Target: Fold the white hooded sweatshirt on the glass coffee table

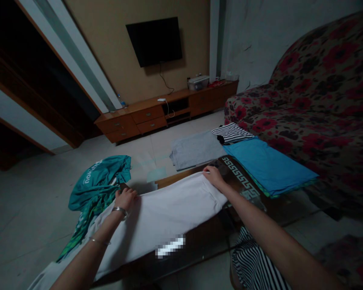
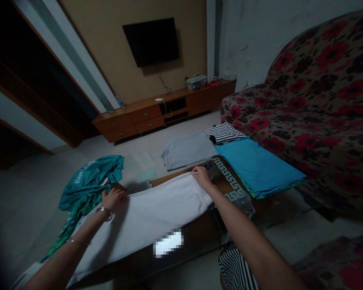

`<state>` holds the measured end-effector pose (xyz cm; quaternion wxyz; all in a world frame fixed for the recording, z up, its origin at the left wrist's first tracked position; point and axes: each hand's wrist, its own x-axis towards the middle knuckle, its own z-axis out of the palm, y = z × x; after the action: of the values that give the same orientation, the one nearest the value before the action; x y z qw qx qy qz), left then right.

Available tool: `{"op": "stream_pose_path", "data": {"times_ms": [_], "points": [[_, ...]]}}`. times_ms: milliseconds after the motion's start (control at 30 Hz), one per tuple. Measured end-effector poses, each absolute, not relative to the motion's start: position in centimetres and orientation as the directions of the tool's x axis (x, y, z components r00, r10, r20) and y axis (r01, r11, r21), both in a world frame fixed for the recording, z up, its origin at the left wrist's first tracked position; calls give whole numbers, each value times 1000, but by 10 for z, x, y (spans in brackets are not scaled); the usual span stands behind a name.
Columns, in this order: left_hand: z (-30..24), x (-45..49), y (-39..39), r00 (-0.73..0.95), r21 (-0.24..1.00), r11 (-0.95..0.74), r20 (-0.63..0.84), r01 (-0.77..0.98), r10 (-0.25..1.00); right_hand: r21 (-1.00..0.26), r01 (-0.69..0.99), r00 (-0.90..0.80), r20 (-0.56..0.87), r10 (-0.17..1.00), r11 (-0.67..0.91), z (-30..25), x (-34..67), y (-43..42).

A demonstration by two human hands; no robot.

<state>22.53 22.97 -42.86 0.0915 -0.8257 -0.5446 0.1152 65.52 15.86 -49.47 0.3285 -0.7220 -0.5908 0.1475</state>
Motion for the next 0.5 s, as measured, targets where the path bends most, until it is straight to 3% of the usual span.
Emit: {"op": "stream_pose_path", "data": {"times_ms": [100, 233, 300, 500], "points": [[-438, 237, 222, 332, -316, -326, -36, 891, 943, -612, 776, 306, 148, 941, -156, -493, 650, 158], [-445, 258, 198, 335, -298, -276, 170, 914, 927, -545, 782, 393, 57, 918, -301, -475, 663, 147], [-450, 276, 179, 377, -250, -323, 210, 913, 902, -502, 777, 426, -28, 905, -381, -464, 675, 135], [-468, 366, 118, 608, -47, -608, 143, 792, 781, -367, 780, 431, -273, 860, -507, -444, 678, 78]]}}
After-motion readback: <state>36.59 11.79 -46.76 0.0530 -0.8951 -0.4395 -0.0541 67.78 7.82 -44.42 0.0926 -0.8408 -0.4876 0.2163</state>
